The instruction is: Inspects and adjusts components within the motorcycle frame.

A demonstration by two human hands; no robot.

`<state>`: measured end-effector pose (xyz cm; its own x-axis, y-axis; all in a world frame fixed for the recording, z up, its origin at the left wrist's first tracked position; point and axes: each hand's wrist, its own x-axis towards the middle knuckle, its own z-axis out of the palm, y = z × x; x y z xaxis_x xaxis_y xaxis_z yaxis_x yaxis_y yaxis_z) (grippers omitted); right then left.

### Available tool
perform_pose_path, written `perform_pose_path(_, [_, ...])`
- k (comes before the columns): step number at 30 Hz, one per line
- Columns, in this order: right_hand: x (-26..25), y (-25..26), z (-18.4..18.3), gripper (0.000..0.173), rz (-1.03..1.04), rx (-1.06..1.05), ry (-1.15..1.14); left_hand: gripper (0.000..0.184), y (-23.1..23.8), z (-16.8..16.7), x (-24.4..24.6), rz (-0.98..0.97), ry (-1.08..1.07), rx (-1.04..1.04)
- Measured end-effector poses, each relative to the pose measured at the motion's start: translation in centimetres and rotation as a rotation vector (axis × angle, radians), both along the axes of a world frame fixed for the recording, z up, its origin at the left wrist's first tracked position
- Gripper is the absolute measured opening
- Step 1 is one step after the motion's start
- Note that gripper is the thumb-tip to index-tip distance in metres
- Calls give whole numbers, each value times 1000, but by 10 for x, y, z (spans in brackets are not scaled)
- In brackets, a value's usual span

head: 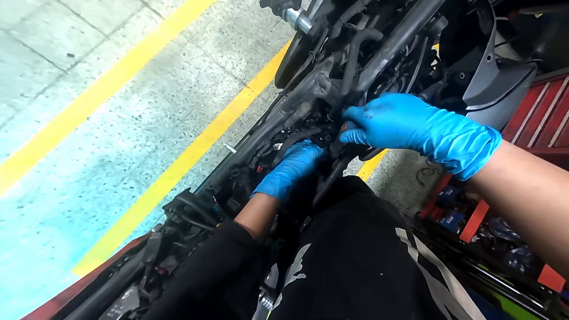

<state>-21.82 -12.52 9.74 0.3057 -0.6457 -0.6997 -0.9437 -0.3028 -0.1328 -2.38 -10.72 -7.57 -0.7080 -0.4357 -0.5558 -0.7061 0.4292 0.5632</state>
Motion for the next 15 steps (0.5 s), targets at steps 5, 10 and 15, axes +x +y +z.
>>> perform_pose_path(5, [7,4,-1,59,-46,-49,77,28,1,-2,1,4,13,-6])
perform_pose_path(10, [-1,1,0,42,-12,45,-49,28,-1,-3,3,1,64,0])
perform_pose_path(15, [9,3,1,67,-29,-83,68,34,-3,7,0,37,104,23])
